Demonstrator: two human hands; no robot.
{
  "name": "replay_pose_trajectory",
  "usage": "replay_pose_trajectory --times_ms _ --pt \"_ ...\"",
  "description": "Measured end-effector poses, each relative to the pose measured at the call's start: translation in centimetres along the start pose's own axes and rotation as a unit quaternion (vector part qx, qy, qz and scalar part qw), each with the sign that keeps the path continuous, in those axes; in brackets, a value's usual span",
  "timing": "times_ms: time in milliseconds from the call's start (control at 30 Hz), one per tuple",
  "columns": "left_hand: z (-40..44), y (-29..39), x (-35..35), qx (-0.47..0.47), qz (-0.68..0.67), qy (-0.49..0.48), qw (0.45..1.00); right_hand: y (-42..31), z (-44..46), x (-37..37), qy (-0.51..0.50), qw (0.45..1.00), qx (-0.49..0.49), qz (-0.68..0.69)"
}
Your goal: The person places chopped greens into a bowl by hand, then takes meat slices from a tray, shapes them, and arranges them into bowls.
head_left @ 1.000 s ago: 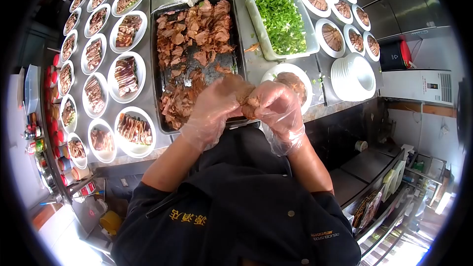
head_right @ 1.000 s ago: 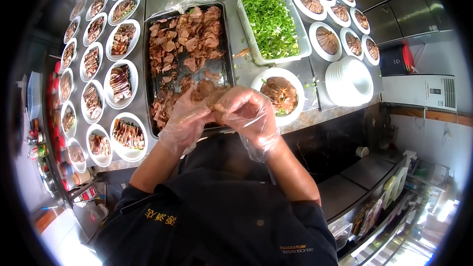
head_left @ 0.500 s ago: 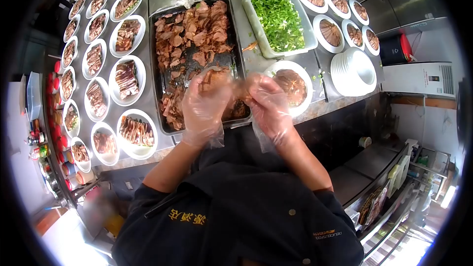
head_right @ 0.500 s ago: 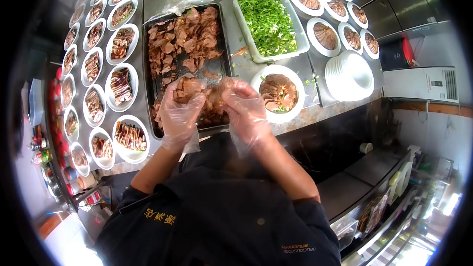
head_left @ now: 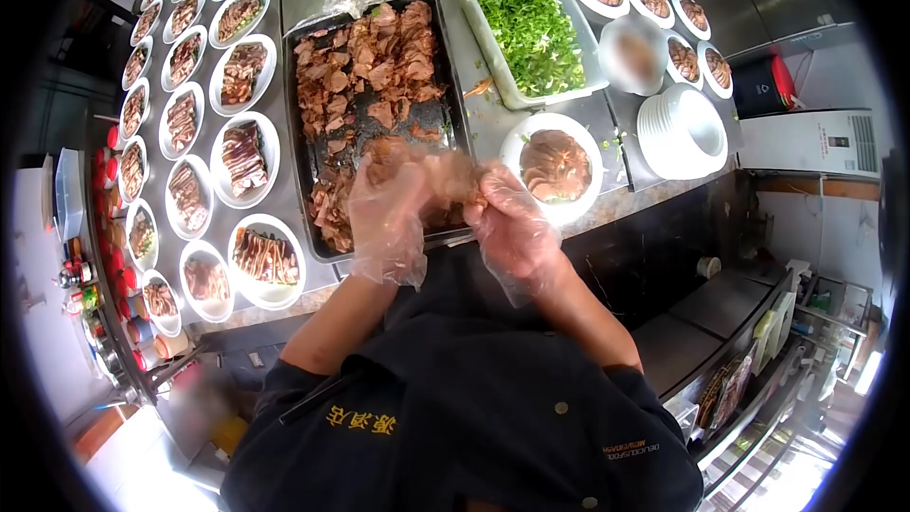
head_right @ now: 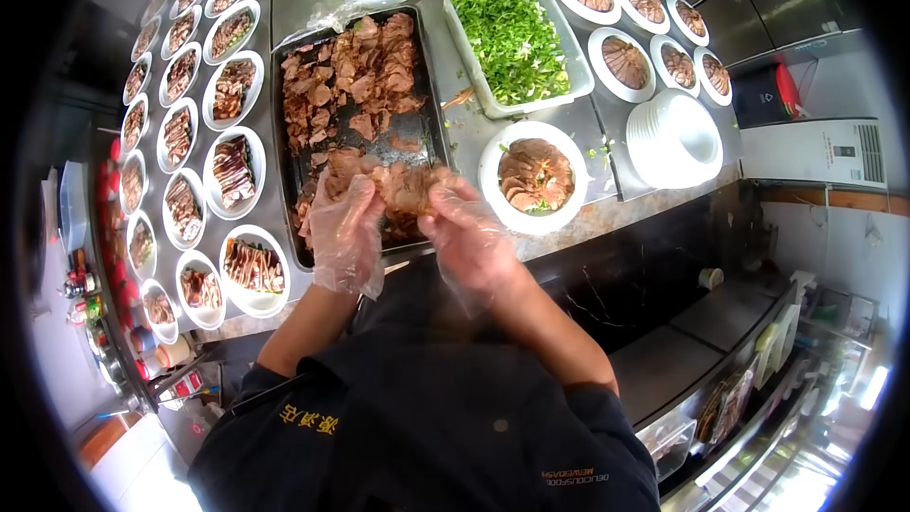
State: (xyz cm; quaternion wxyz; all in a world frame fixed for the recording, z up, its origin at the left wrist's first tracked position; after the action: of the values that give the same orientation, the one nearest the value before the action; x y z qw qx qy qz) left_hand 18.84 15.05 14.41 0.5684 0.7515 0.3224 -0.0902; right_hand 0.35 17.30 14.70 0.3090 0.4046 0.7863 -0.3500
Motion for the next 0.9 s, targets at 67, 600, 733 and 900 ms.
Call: replay_pose_trajectory --times_ms 67,600,733,900 --pt "-1.1 1.6 -1.8 0.042 -0.046 0.032 0.998 -0.1 0.1 0.1 0.006 1.000 0.017 -0.018" --pt "-1.7 -0.7 -2.3 0.025 -0.014 0.077 0.997 0.7 -0.9 -1.3 0.102 0.961 0.213 -0.147" --pt "-2.2 -0.1 -3.6 0.012 -0.102 0.056 0.993 0.9 -0.8 -1.1 0.133 0.960 0.185 -0.161" --pt "-2.4 0.1 -3.9 0.034 -0.105 0.014 0.994 1.2 -0.6 -0.6 0.088 0.981 0.137 -0.109"
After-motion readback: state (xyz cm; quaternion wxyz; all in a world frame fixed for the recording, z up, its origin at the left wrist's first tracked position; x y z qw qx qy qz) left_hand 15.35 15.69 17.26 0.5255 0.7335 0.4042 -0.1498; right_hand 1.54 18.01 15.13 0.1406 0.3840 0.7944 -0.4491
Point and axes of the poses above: each hand's wrist, its own z-axis towards the middle knuckle, its own x-axis out of the back of the hand, y = z × x, the point moved 2 cm from there along z, towards the middle knuckle, and after that the axes turned 11 degrees about y, right-handed, at the moved point
